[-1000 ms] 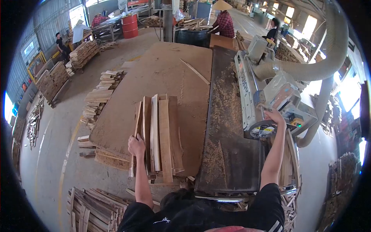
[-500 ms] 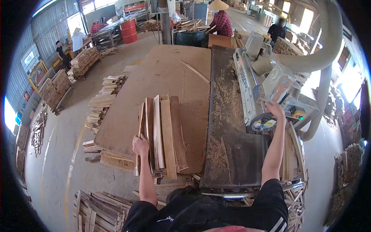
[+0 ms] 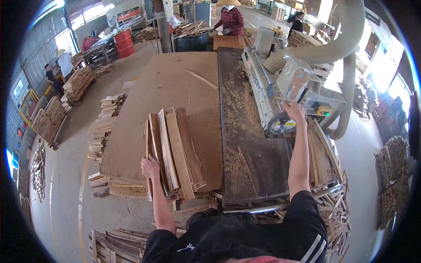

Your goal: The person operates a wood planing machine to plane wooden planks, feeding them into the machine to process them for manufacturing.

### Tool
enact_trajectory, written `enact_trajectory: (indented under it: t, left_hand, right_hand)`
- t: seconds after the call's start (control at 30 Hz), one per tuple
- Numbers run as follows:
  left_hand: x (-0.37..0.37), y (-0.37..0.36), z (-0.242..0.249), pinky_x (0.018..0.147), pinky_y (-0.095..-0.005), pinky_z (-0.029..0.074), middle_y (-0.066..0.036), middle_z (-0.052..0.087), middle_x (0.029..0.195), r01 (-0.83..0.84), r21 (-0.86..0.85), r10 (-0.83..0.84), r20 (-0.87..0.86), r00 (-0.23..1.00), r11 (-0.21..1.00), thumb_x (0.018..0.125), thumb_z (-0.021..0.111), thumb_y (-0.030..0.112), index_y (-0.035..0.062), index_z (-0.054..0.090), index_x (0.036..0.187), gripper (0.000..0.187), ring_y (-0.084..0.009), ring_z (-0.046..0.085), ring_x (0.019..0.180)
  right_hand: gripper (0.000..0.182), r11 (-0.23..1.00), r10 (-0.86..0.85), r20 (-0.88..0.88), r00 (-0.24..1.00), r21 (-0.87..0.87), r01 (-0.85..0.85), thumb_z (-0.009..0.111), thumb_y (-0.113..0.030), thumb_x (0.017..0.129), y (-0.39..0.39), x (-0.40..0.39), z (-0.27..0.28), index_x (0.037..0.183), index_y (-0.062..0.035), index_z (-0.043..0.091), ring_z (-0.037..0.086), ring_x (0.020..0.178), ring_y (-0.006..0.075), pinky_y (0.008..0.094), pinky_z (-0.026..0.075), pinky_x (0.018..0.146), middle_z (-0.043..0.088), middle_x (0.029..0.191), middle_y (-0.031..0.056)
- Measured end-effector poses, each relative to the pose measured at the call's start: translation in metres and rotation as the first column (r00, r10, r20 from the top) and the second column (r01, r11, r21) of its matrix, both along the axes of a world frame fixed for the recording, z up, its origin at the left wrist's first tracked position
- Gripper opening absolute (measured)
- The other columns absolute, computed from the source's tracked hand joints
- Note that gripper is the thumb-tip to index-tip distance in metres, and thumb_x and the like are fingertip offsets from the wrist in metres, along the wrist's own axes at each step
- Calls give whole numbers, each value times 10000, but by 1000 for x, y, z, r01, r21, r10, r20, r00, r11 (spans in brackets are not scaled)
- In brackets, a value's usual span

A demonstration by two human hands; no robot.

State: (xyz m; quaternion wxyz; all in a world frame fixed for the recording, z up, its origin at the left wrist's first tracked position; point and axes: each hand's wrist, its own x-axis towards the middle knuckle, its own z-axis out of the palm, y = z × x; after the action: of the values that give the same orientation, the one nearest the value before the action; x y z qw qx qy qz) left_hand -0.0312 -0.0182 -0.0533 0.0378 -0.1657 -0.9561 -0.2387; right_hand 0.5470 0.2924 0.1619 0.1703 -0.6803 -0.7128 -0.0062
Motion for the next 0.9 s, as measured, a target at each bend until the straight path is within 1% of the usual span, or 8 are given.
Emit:
enact_trajectory:
  t: [0.1, 0.2, 0.27, 0.33, 0.37, 0.47, 0.83, 0.9]
  left_hand:
    - [-2, -1, -3, 877, -517, 559, -195, 709, 1167, 3, 18, -3, -16, 1000, 1000, 1032, 520, 457, 17, 645, 1206, 489, -377, 697, 1053]
    - [-1, -3, -2, 877, -518, 559, -190, 706, 1180, 24, 2, -24, -13, 1000, 1000, 1036, 513, 457, 23, 644, 1213, 487, -378, 697, 1055]
    - [1, -4, 1, 878, -516, 560, -186, 706, 1184, 21, 4, -21, -7, 1000, 1000, 1038, 511, 459, 26, 644, 1216, 487, -376, 696, 1061]
    - [2, -2, 2, 880, -514, 561, -181, 706, 1187, 10, 10, -10, 0, 1000, 1000, 1039, 508, 460, 29, 645, 1219, 487, -374, 695, 1066]
    - [2, -2, 2, 882, -514, 561, -179, 705, 1190, 7, 11, -7, -2, 1000, 1000, 1039, 507, 461, 30, 646, 1219, 487, -372, 695, 1067]
    - [3, -2, 3, 882, -512, 564, -179, 704, 1192, -1, 11, 1, -11, 1000, 1000, 1039, 506, 461, 28, 648, 1216, 489, -369, 697, 1064]
    - [0, -3, -2, 883, -507, 562, -187, 701, 1189, 8, -11, -8, -32, 999, 1000, 1040, 502, 456, 17, 644, 1227, 498, -375, 697, 1059]
    - [0, -5, -2, 890, -506, 562, -189, 699, 1195, 6, -20, -6, -23, 1000, 1000, 1042, 499, 452, 18, 642, 1235, 496, -375, 696, 1065]
  right_hand:
    - [590, 999, 12, -16, 1000, -36, -13, 498, -668, 931, -3, -4, 6, 825, -180, 812, 712, 967, 390, 479, 524, 895, 758, 880, 160]
    - [634, 993, 7, -23, 1000, -114, -9, 483, -647, 948, -6, -4, 11, 940, -104, 811, 699, 1047, 398, 509, 512, 931, 756, 1029, 200]
    - [628, 995, -4, -4, 1000, -101, 4, 489, -647, 944, -3, -2, 9, 944, -109, 812, 703, 1043, 392, 506, 514, 929, 757, 1025, 197]
    - [622, 986, -8, -22, 1000, -164, 5, 492, -650, 941, -3, -3, 12, 947, -117, 812, 703, 1043, 396, 507, 512, 938, 758, 1031, 195]
    - [618, 995, -5, -13, 1000, -99, 4, 495, -655, 939, 3, 0, 3, 915, -125, 812, 704, 1038, 397, 501, 513, 938, 760, 1020, 188]
    - [610, 997, 19, -19, 1000, -74, -21, 499, -658, 935, 4, 1, 0, 891, -139, 816, 704, 1039, 395, 499, 513, 938, 761, 1011, 182]
    - [558, 994, 4, -68, 998, -105, -11, 506, -629, 943, 1, -1, 4, 831, -182, 821, 710, 1002, 383, 498, 522, 909, 762, 947, 176]
    - [558, 998, 20, -56, 998, -59, -23, 496, -623, 951, -1, -1, 3, 846, -184, 823, 711, 1002, 384, 496, 522, 904, 762, 955, 182]
